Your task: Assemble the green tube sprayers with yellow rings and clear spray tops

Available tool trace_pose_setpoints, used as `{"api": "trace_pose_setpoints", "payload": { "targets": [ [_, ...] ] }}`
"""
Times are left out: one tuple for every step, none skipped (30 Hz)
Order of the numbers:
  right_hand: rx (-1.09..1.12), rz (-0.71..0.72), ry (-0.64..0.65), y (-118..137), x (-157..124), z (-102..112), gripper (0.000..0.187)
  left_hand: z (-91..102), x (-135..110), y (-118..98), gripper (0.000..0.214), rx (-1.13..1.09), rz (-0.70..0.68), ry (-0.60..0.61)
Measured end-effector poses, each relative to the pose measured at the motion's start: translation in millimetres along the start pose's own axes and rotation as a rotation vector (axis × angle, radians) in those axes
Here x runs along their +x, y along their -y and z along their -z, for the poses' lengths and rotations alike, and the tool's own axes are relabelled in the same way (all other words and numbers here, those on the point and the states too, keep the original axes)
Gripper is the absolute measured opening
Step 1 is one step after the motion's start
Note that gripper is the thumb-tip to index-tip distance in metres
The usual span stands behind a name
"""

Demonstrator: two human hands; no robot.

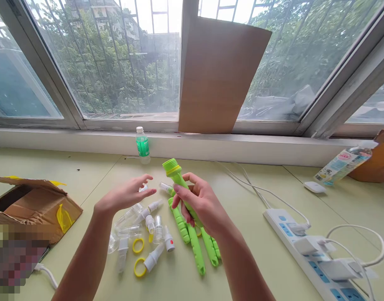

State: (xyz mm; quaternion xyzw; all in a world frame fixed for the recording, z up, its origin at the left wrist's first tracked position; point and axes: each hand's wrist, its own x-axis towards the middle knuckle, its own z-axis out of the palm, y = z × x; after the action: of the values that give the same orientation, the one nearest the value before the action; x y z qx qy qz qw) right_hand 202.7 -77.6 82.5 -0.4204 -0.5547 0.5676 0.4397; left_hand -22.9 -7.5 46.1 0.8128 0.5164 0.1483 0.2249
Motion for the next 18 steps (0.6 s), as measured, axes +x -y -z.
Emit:
{"api": "trace_pose_setpoints", "payload": {
  "targets": [
    [-0.004, -0.003, -0.001, 1, 0, 0, 0.029, -1.3, 1, 0, 0.046, 0.003, -0.011, -0.022],
    [-0.009, -0.004, -0.001, 1, 0, 0, 0.029, -2.7, 2, -1, 0.045, 0.002, -0.024, -0.030],
    [-0.014, -0.006, 0.001, 1, 0, -1, 0.029, -4.5, 4, -3, 0.043, 0.003, -0.036, -0.017],
    [-0.019, -0.006, 0.002, 1, 0, -1, 0.029, -6.8, 6, -5, 0.041, 0.013, -0.044, 0.015],
    [-0.024, -0.005, 0.006, 1, 0, -1, 0.029, -10.0, 8, -7, 0.038, 0.030, -0.046, 0.053],
    [-0.027, -0.004, 0.010, 1, 0, 0, 0.028, -14.0, 11, -8, 0.035, 0.055, -0.047, 0.096],
    [-0.029, -0.001, 0.015, 2, 0, 0, 0.028, -19.0, 14, -9, 0.033, 0.103, -0.034, 0.140],
    [-0.028, 0.001, 0.019, 2, -1, 0, 0.027, -24.9, 18, -9, 0.031, 0.125, -0.020, 0.154],
    [-0.026, 0.003, 0.020, 3, -1, 0, 0.027, -31.5, 22, -9, 0.030, 0.141, -0.008, 0.161],
    [-0.023, 0.004, 0.019, 3, -2, 0, 0.028, -38.4, 26, -8, 0.027, 0.163, 0.009, 0.169],
    [-0.020, 0.006, 0.017, 4, -2, 0, 0.028, -45.3, 31, -6, 0.025, 0.186, 0.025, 0.178],
    [-0.017, 0.007, 0.015, 4, -3, 0, 0.029, -51.8, 34, -5, 0.025, 0.213, 0.044, 0.185],
    [-0.014, 0.009, 0.015, 4, -3, 1, 0.029, -57.8, 37, -4, 0.026, 0.239, 0.063, 0.193],
    [-0.013, 0.011, 0.015, 4, -3, 1, 0.028, -62.9, 40, -2, 0.027, 0.261, 0.077, 0.201],
    [-0.011, 0.018, 0.016, 3, -3, 2, 0.027, -67.1, 42, -1, 0.027, 0.281, 0.087, 0.203],
    [-0.008, 0.027, 0.017, 2, -3, 2, 0.026, -70.4, 44, 0, 0.028, 0.297, 0.093, 0.205],
    [-0.005, 0.038, 0.017, 0, -3, 3, 0.025, -72.8, 45, 0, 0.028, 0.310, 0.096, 0.206],
    [-0.002, 0.047, 0.017, -1, -3, 4, 0.024, -74.5, 46, 1, 0.028, 0.321, 0.096, 0.205]
  ]
}}
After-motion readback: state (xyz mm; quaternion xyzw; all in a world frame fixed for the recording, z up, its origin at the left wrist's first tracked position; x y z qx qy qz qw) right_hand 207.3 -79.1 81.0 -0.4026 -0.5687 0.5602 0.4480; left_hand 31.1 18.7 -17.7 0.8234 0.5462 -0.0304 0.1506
